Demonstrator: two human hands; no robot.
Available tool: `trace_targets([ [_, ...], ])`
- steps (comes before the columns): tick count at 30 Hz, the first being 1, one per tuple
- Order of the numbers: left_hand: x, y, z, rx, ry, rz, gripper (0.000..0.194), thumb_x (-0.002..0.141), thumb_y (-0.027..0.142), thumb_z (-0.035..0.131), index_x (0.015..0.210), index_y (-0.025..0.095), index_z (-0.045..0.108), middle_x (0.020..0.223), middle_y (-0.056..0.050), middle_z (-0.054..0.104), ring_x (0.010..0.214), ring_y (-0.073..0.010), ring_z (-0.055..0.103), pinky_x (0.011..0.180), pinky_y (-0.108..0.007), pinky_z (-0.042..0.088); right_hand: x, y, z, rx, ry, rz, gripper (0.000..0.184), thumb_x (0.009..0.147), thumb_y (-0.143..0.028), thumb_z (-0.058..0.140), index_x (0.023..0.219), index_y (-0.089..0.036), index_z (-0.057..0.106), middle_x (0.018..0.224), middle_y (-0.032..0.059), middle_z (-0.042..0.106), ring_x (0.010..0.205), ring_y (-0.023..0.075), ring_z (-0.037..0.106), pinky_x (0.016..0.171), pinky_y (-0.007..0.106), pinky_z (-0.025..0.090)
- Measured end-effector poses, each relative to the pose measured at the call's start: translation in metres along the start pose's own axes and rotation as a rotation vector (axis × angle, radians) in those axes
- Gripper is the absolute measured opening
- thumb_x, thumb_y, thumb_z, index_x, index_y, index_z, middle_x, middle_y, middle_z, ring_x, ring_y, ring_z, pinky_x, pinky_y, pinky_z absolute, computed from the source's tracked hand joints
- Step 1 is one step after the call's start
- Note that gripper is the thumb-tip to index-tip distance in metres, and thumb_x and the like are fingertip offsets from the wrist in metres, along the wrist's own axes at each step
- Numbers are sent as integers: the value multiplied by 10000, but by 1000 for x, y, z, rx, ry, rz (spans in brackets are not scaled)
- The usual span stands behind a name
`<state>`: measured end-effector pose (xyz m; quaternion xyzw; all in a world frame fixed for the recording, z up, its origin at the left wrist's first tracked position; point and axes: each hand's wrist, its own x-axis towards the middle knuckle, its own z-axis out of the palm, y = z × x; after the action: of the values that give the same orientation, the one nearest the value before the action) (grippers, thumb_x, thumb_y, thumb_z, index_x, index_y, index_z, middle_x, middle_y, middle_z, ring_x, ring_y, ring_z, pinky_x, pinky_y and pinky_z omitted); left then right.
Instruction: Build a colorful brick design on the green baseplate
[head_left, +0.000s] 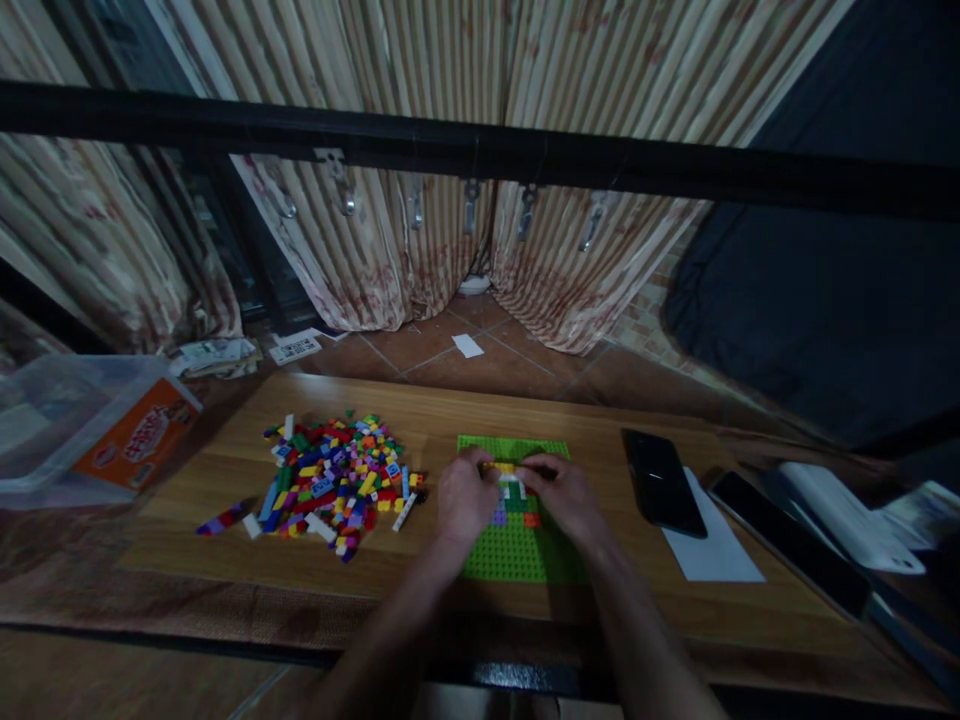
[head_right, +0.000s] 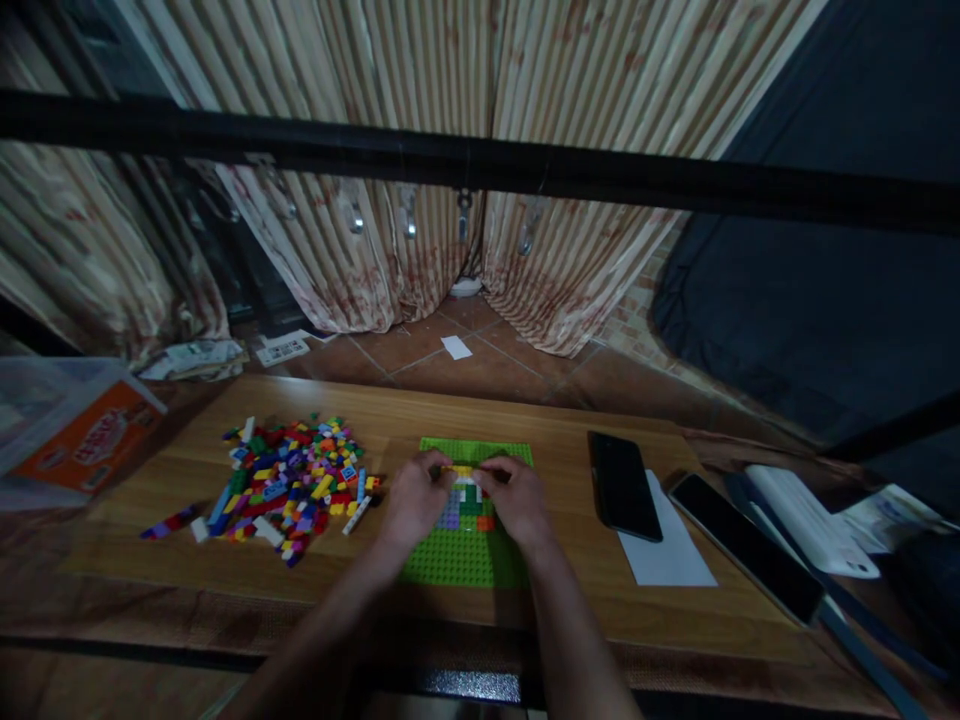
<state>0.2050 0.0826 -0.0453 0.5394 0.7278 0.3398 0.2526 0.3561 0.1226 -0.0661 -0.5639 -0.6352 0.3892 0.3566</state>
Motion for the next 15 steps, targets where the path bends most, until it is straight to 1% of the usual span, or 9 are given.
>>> trace_targets([
  [2,-3,0,-1,-36,12,29,238,806,218,555,1008,166,670,1027,-96,699,917,-196,646,846,-307,463,0,-2,-6,57,64,16,373,717,-512,604,825,-169,704,809,58,706,776,213,633,720,321,469],
  [4,-5,-1,-6,-84,24,41,292,826,263,539,1070,150,654,1029,-110,695,862,-193,650,815,-311,476,0,-2,-14,110,172,49,426,726,-554,575,819,-157,700,783,70,710,755,224,635,684,319,473],
  [6,-5,-4,-16,-152,52,39,319,834,294,529,1088,143,649,1000,-109,697,799,-184,647,772,-305,486,1,-3,-20,142,262,70,438,706,-569,593,813,-158,701,767,76,711,715,228,631,640,315,470],
  [8,-2,-9,-30,-254,111,32,310,828,301,537,1064,145,661,967,-97,701,763,-170,640,740,-288,485,1,-5,-22,160,310,67,428,696,-559,614,833,-163,704,782,76,713,688,219,625,611,305,465],
  [10,1,-17,-44,-388,188,24,282,811,299,557,1015,146,678,919,-78,704,742,-155,629,717,-267,480,-1,-11,-20,163,324,47,427,705,-545,619,869,-161,707,806,76,715,682,206,624,603,292,464],
  [12,4,-26,-56,-539,261,-2,251,792,298,581,953,141,690,848,-60,701,714,-141,615,687,-247,473,-5,-19,-13,158,321,25,432,715,-538,617,882,-151,708,814,80,713,699,204,632,619,287,470],
  [15,3,-35,-67,-716,322,-43,219,773,293,601,898,138,694,774,-42,684,681,-127,593,639,-227,458,-12,-33,4,151,263,-4,419,740,-530,602,891,-154,708,853,83,714,771,215,648,680,302,487],
])
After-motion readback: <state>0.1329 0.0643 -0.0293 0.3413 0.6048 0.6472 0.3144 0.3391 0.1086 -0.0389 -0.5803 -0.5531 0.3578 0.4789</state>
